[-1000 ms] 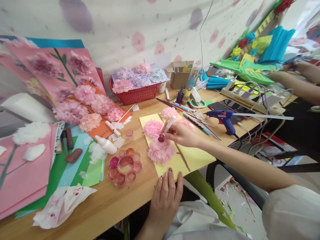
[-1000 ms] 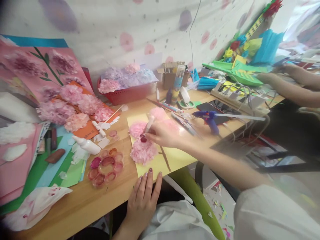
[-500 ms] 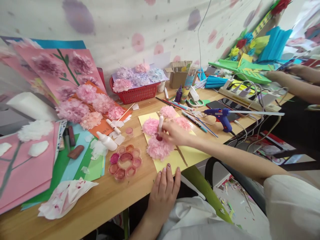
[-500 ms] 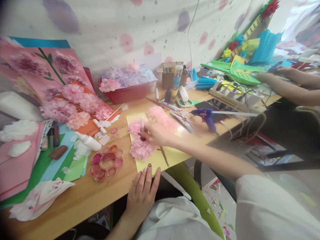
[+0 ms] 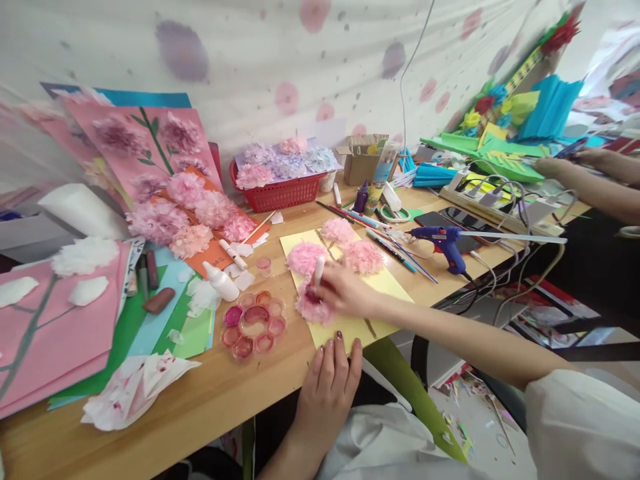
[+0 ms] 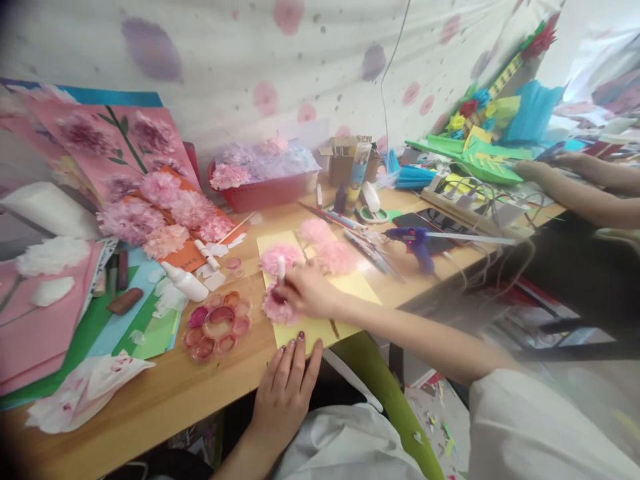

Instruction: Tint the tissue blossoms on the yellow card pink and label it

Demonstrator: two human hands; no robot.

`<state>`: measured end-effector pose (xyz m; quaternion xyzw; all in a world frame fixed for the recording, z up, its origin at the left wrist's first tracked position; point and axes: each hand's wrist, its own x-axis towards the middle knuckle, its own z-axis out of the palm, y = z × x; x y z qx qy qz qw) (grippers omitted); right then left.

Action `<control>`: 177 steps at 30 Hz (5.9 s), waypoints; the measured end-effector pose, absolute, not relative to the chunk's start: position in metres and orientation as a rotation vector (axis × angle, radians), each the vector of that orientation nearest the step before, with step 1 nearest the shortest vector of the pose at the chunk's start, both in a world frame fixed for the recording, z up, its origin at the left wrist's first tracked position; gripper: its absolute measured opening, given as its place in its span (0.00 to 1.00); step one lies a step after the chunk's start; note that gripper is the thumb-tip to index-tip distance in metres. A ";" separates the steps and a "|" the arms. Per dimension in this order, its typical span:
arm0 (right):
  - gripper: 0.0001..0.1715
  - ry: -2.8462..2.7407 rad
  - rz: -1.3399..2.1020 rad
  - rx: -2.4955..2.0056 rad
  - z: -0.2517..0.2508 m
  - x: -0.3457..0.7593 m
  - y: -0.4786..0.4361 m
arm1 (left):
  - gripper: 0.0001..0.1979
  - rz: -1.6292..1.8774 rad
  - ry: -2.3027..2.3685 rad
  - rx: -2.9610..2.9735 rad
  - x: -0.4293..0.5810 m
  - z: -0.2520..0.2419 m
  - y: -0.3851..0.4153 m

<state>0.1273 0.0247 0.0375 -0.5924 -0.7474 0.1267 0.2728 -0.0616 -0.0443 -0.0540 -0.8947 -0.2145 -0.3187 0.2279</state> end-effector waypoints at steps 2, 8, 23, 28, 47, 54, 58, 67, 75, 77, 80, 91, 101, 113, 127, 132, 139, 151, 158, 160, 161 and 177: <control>0.08 -2.058 0.346 -1.545 0.037 0.128 0.023 | 0.23 -0.882 -0.590 -2.466 -0.061 -0.054 -0.044; 0.07 -2.064 0.367 -1.532 0.038 0.127 0.018 | 0.25 -0.867 -0.574 -2.456 -0.062 -0.056 -0.044; 0.12 -1.806 0.409 -1.604 0.030 0.130 0.016 | 0.22 -0.882 -0.581 -2.472 -0.062 -0.051 -0.044; 0.11 -1.845 0.410 -1.602 0.032 0.132 0.016 | 0.22 -0.887 -0.576 -2.463 -0.062 -0.051 -0.044; 0.13 -1.905 0.330 -1.385 0.062 0.152 0.023 | 0.24 -0.866 -0.581 -2.458 -0.062 -0.058 -0.045; 0.13 -1.816 0.261 -1.379 0.062 0.143 0.032 | 0.23 -0.921 -0.593 -2.473 -0.061 -0.057 -0.046; 0.13 -2.186 0.404 -1.390 0.067 0.147 0.017 | 0.26 -0.857 -0.607 -2.493 -0.062 -0.056 -0.047; 0.09 -2.167 0.515 -1.250 0.069 0.145 0.017 | 0.24 -0.908 -0.624 -2.501 -0.059 -0.054 -0.048; 0.08 -2.189 0.516 -1.485 0.078 0.177 -0.009 | 0.23 -0.860 -0.684 -2.539 -0.060 -0.048 -0.051; 0.07 -2.066 0.461 -1.517 0.078 0.173 -0.023 | 0.22 -0.895 -0.691 -2.565 -0.059 -0.044 -0.051; 0.07 -1.890 0.396 -1.435 0.064 0.156 -0.034 | 0.19 -1.039 -0.742 -2.617 -0.057 -0.033 -0.048; 0.22 -1.559 0.340 -1.730 0.038 0.119 -0.027 | 0.10 -1.270 -0.806 -2.789 -0.054 -0.015 -0.033; 0.23 -1.513 0.075 -1.738 0.029 0.100 -0.032 | 0.10 -1.284 -0.858 -2.816 -0.054 -0.011 -0.031; 0.23 -1.437 -0.127 -1.792 0.026 0.086 -0.029 | 0.10 -1.317 -0.866 -2.801 -0.053 -0.011 -0.032; 0.21 -1.383 0.052 -1.855 0.024 0.085 -0.033 | 0.09 -1.322 -0.873 -2.803 -0.053 -0.012 -0.032; 0.20 -1.402 0.048 -1.899 0.028 0.087 -0.034 | 0.08 -1.304 -0.878 -2.813 -0.054 -0.012 -0.032; 0.17 -1.395 0.063 -1.903 0.028 0.082 -0.036 | 0.10 -1.285 -0.866 -2.821 -0.055 -0.013 -0.033; 0.17 -1.417 0.147 -1.859 0.025 0.095 -0.038 | 0.09 -1.302 -0.865 -2.788 -0.054 -0.010 -0.030; 0.13 -1.391 0.130 -1.923 0.026 0.088 -0.044 | 0.09 -1.288 -0.832 -2.800 -0.055 -0.008 -0.029; 0.12 -1.431 0.181 -1.916 0.025 0.092 -0.045 | 0.08 -1.286 -0.827 -2.813 -0.055 -0.008 -0.029; 0.11 -1.474 0.230 -1.892 0.024 0.096 -0.045 | 0.08 -1.294 -0.827 -2.814 -0.055 -0.009 -0.029; 0.14 -1.544 -0.059 -1.933 0.047 0.125 -0.054 | 0.09 -1.338 -0.807 -2.774 -0.054 -0.014 -0.031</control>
